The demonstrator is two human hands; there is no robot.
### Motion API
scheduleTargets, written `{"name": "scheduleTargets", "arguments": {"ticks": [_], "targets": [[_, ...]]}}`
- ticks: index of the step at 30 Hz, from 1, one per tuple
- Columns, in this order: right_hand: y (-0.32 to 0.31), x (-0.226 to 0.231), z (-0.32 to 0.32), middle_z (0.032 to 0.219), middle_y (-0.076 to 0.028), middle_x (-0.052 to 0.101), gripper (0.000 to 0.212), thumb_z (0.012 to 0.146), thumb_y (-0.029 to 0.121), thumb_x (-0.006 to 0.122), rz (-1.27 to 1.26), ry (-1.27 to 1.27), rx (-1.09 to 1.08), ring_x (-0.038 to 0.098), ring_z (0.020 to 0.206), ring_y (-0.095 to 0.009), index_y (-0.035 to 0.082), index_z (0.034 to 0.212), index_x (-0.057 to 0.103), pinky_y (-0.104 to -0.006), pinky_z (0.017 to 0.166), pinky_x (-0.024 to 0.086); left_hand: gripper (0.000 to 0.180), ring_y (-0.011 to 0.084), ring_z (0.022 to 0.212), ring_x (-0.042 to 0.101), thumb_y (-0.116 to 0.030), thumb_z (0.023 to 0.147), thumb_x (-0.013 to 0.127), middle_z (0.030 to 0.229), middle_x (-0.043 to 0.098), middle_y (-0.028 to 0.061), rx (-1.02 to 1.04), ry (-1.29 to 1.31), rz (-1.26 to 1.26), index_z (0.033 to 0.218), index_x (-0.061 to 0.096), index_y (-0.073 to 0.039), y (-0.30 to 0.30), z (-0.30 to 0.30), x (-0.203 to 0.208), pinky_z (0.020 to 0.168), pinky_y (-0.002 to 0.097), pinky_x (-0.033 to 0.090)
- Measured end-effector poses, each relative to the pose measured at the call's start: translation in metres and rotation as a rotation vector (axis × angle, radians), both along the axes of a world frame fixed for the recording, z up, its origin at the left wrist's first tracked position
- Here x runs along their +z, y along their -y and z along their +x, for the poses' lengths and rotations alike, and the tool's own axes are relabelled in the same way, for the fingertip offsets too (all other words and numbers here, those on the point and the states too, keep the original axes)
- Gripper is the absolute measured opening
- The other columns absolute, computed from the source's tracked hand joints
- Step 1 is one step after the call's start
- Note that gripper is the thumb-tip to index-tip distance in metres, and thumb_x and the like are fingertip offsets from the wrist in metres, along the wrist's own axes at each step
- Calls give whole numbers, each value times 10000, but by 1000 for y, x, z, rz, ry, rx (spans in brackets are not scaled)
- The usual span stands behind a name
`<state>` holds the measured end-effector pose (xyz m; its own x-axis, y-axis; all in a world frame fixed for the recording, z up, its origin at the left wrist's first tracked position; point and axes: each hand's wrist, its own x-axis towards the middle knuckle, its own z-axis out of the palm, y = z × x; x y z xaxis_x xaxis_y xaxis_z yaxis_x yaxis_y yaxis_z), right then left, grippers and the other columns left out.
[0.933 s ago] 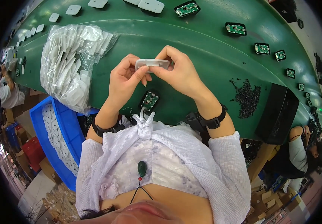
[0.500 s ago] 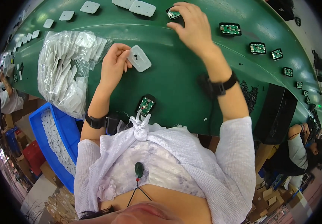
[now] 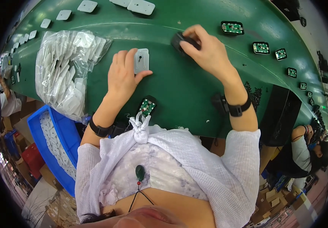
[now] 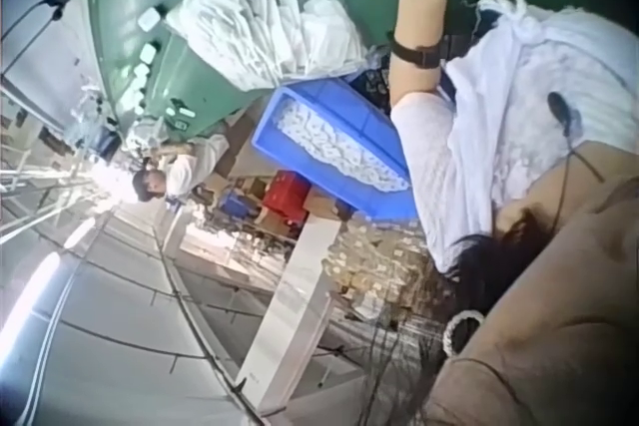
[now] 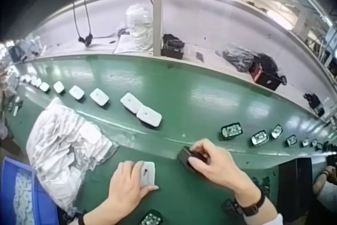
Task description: The person places a small black component into a white plastic cover, inserts a screw by hand, and then presses the cover onto a black electronic housing. They then place the assembled unit onto the green conveyor belt and repeat the process.
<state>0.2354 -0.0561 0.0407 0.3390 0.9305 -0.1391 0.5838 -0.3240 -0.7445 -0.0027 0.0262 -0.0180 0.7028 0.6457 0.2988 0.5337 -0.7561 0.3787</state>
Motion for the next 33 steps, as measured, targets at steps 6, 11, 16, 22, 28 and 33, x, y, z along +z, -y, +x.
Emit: {"name": "scheduleTargets", "arguments": {"ticks": [6, 11, 16, 22, 28, 33], "targets": [[44, -16, -1, 1087, -121, 633, 317, 843, 134, 684, 174, 533, 61, 613, 967, -271, 54, 1141, 610, -342, 842, 490, 498, 294, 1057, 523, -61, 735, 723, 1117, 566, 101, -173, 132, -35, 1192, 526, -55, -4, 2, -5, 876, 412, 433], [46, -22, -10, 1109, -125, 635, 371, 817, 114, 708, 171, 440, -4, 605, 1022, -298, 44, 1168, 611, -361, 898, 478, 508, 270, 1128, 519, -6, 755, 677, 1173, 592, 82, -251, 144, -52, 1235, 522, -70, -8, -1, -6, 935, 411, 420], [26, -13, -41, 1128, -134, 639, 368, 805, 62, 700, 392, 351, 241, 606, 1026, -298, 30, 1160, 612, -362, 896, 486, 575, 283, 1157, 533, 52, 773, 624, 1249, 586, 79, -197, 340, -230, 1318, 496, -77, -7, -8, -12, 972, 406, 417], [11, -20, -59, 1117, -100, 642, 359, 793, 47, 696, 365, 327, 364, 599, 1030, -279, 56, 1144, 618, -369, 870, 503, 539, 292, 1230, 527, 126, 790, 508, 1344, 559, 83, -259, 373, -277, 1286, 559, -77, -7, -12, -11, 1019, 394, 415], [11, -26, -62, 1116, -86, 639, 361, 795, 48, 690, 319, 344, 389, 600, 1010, -270, 61, 1148, 617, -361, 860, 504, 558, 283, 1240, 527, 122, 768, 458, 1330, 574, 63, -283, 307, -217, 1269, 591, -85, -10, -16, -19, 1030, 401, 425], [17, -33, -70, 1130, -89, 632, 398, 799, 47, 684, 345, 416, 282, 599, 999, -269, 88, 1190, 619, -353, 820, 517, 565, 260, 1265, 510, 110, 772, 466, 1357, 555, 51, -278, 197, -131, 1280, 587, -105, -9, -14, -16, 1028, 397, 430]]}}
